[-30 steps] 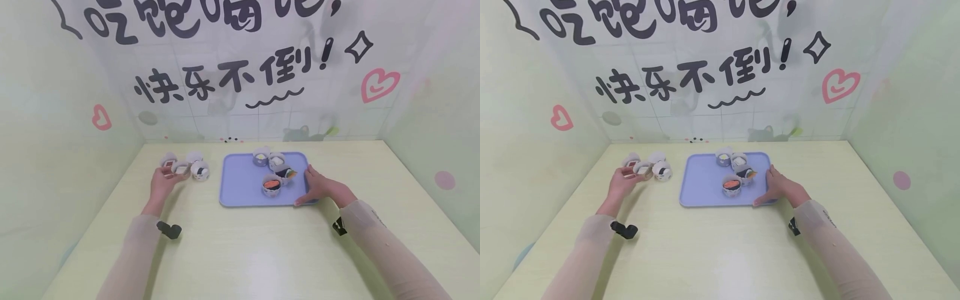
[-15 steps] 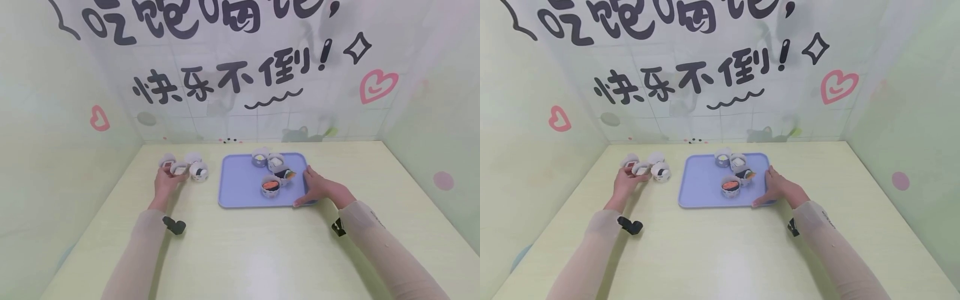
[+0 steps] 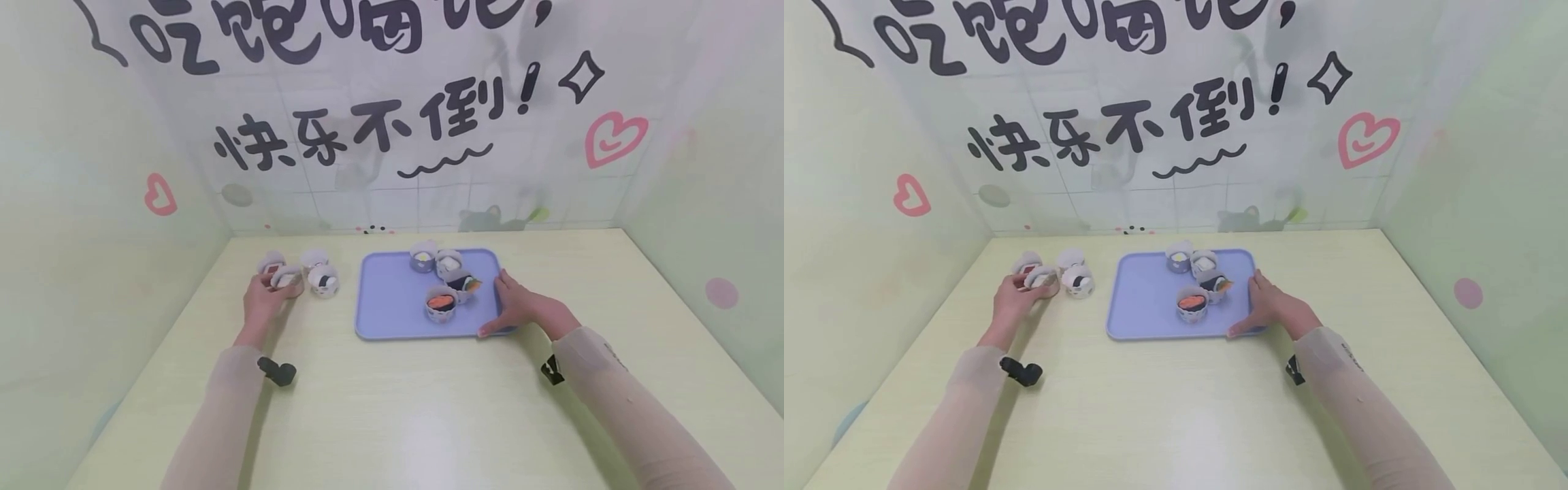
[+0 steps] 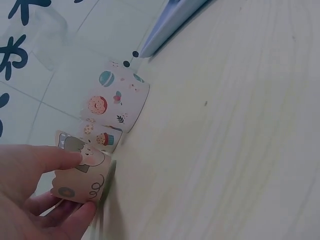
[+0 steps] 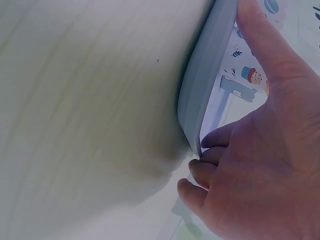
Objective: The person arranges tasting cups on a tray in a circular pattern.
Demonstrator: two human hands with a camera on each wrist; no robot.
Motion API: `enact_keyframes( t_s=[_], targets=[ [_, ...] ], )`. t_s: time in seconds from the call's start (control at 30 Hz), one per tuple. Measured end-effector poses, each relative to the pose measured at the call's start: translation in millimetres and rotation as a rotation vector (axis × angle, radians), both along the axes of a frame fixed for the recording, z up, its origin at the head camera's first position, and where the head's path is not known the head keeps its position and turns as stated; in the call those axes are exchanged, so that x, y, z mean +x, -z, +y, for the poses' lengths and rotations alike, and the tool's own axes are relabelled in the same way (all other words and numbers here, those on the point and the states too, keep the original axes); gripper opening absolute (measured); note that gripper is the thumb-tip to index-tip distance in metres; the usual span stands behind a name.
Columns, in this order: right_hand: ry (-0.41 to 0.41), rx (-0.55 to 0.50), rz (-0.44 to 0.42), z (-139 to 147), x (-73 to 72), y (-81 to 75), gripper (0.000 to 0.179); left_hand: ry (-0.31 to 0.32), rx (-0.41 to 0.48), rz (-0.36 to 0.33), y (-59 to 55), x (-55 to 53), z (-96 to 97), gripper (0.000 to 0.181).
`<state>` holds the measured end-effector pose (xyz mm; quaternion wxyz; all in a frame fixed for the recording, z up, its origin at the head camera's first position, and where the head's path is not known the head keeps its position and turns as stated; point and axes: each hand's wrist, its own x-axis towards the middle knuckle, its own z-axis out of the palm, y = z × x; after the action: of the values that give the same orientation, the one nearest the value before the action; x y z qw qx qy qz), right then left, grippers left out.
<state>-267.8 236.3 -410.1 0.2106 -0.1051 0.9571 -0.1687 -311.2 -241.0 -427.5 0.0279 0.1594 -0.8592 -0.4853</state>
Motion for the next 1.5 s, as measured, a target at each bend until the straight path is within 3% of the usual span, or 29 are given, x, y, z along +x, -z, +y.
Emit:
enact_keyframes(
  t_s=[0.3,0.63,1.03,1.5],
  targets=[
    [-0.036,-0.010,0.034,4.2,2.1,2.0,0.137,0.077,0.010,-0.018,-13.5,12.2,-11.1,0.076],
    [-0.036,-0.008,0.035,2.6,1.1,3.1,0.137,0.148,-0.009,0.023,-18.5,13.5,-19.3,0.073],
    [-0.033,-0.026,0.030,1.6,1.7,1.9,0.138,0.183,-0.006,0.051,-32.0,18.7,-8.5,0.071],
    [-0.021,-0.025,0.014,1.5,0.1,3.4,0.138,0.256,-0.011,0.077,-38.8,20.6,2.3,0.069]
  ],
)
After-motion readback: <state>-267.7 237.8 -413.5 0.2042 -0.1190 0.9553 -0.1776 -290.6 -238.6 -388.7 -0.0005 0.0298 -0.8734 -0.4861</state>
